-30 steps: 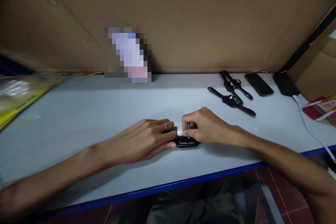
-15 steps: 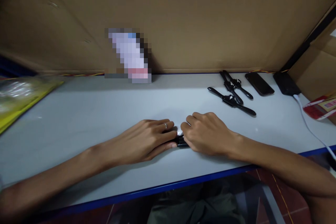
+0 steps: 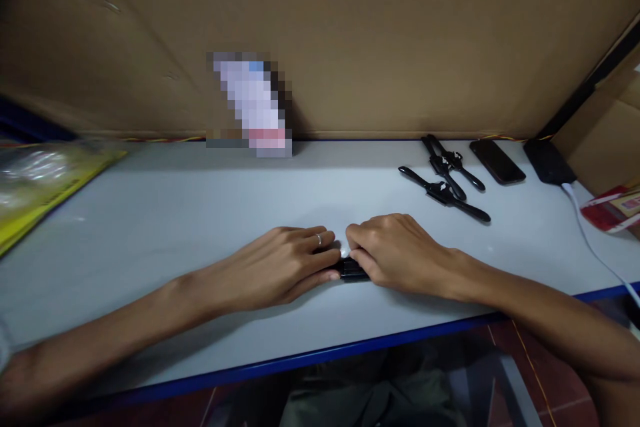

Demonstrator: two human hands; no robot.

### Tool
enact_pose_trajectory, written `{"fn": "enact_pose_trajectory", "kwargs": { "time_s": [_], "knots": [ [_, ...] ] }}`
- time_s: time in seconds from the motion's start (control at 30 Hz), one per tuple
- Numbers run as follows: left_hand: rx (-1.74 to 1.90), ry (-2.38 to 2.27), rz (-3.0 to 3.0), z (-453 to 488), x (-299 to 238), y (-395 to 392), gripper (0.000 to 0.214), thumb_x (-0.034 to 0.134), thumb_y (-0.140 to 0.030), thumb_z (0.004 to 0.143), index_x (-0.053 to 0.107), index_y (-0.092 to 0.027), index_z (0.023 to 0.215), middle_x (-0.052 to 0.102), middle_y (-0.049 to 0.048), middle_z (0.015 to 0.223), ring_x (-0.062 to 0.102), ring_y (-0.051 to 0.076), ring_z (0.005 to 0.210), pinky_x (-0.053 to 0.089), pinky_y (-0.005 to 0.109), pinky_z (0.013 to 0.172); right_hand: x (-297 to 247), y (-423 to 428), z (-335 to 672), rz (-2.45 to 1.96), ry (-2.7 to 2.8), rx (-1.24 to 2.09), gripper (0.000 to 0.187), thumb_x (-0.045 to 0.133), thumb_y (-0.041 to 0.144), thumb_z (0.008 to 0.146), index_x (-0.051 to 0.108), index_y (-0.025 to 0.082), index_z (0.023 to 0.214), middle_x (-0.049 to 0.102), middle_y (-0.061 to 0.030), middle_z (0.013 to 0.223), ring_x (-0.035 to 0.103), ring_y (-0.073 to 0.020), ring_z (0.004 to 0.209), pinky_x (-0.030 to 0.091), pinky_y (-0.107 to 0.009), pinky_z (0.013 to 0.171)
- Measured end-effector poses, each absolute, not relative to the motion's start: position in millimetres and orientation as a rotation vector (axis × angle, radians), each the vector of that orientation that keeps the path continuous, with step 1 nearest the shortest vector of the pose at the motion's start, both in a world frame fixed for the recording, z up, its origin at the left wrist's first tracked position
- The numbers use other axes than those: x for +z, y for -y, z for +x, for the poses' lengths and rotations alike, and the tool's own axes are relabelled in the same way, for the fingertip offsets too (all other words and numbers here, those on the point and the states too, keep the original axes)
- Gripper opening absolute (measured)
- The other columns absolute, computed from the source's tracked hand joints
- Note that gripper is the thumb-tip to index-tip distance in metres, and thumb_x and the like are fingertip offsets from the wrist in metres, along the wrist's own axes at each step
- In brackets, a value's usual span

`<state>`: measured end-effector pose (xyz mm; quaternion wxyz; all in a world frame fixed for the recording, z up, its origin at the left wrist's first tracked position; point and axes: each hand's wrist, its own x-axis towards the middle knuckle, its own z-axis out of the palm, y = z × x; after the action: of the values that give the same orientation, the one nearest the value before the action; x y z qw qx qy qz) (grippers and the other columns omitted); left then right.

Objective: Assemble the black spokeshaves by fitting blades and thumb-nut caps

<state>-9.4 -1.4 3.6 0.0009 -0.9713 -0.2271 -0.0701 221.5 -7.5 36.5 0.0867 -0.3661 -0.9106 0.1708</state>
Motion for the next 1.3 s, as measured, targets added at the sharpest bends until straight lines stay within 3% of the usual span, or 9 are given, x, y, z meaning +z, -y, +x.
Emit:
{"fn": "enact_pose_trajectory", "kwargs": {
  "time_s": [0.27, 0.5, 0.73, 0.93, 1.07, 1.3],
  "knots": [
    [-0.191, 0.698, -3.018, -9, 5, 2, 0.044, 0.029, -0.040, 0.109, 0.061, -0.018, 0.088, 0.062, 0.0029, 0.079, 0.059, 0.017, 0.068, 0.040, 0.032, 0.056, 44, 9, 225, -0.960, 3.029, -0.008, 0.025, 0.047, 0.017, 0.099, 0.065, 0.013, 0.084, 0.067, -0.0076, 0.076, 0.050, -0.0154, 0.064, 0.019, -0.033, 0.057],
    [-0.187, 0.705, -3.029, -9, 6, 2, 0.045, 0.028, -0.040, 0.109, 0.060, -0.018, 0.088, 0.062, 0.0028, 0.080, 0.059, 0.016, 0.069, 0.039, 0.031, 0.056, 43, 12, 226, -0.778, 2.926, 0.178, 0.032, 0.050, 0.018, 0.095, 0.062, 0.015, 0.066, 0.061, -0.0015, 0.061, 0.041, -0.0113, 0.054, 0.021, -0.032, 0.055],
    [-0.205, 0.700, -3.019, -9, 3, 1, 0.045, 0.027, -0.041, 0.109, 0.061, -0.018, 0.089, 0.062, 0.0025, 0.080, 0.058, 0.016, 0.069, 0.037, 0.030, 0.057, 39, 8, 227, -0.828, 2.881, 0.050, 0.035, 0.045, 0.022, 0.101, 0.068, 0.015, 0.075, 0.062, -0.0024, 0.064, 0.042, -0.0122, 0.055, 0.019, -0.032, 0.054],
    [-0.206, 0.674, -3.039, -10, 1, -2, 0.049, 0.029, -0.049, 0.107, 0.060, -0.018, 0.086, 0.062, 0.0024, 0.078, 0.059, 0.017, 0.068, 0.036, 0.032, 0.055, 39, 10, 226, -0.749, 2.892, 0.101, 0.037, 0.048, 0.019, 0.097, 0.063, 0.016, 0.064, 0.058, -0.0009, 0.058, 0.040, -0.0117, 0.053, 0.020, -0.032, 0.054],
    [-0.193, 0.672, -3.052, -11, 1, -2, 0.050, 0.030, -0.052, 0.106, 0.060, -0.018, 0.086, 0.063, 0.0024, 0.078, 0.060, 0.017, 0.068, 0.036, 0.033, 0.054, 35, 12, 225, -0.628, 2.858, 0.169, 0.039, 0.047, 0.021, 0.099, 0.065, 0.016, 0.064, 0.058, -0.0006, 0.059, 0.042, -0.0114, 0.055, 0.021, -0.031, 0.054],
    [-0.217, 0.674, -2.997, -10, 1, 0, 0.051, 0.028, -0.050, 0.108, 0.061, -0.018, 0.085, 0.062, 0.0019, 0.075, 0.059, 0.015, 0.065, 0.035, 0.032, 0.054, 39, 8, 227, -0.799, 2.862, -0.001, 0.038, 0.044, 0.021, 0.100, 0.064, 0.016, 0.067, 0.058, -0.0021, 0.058, 0.040, -0.0121, 0.053, 0.017, -0.032, 0.054]
  ]
}}
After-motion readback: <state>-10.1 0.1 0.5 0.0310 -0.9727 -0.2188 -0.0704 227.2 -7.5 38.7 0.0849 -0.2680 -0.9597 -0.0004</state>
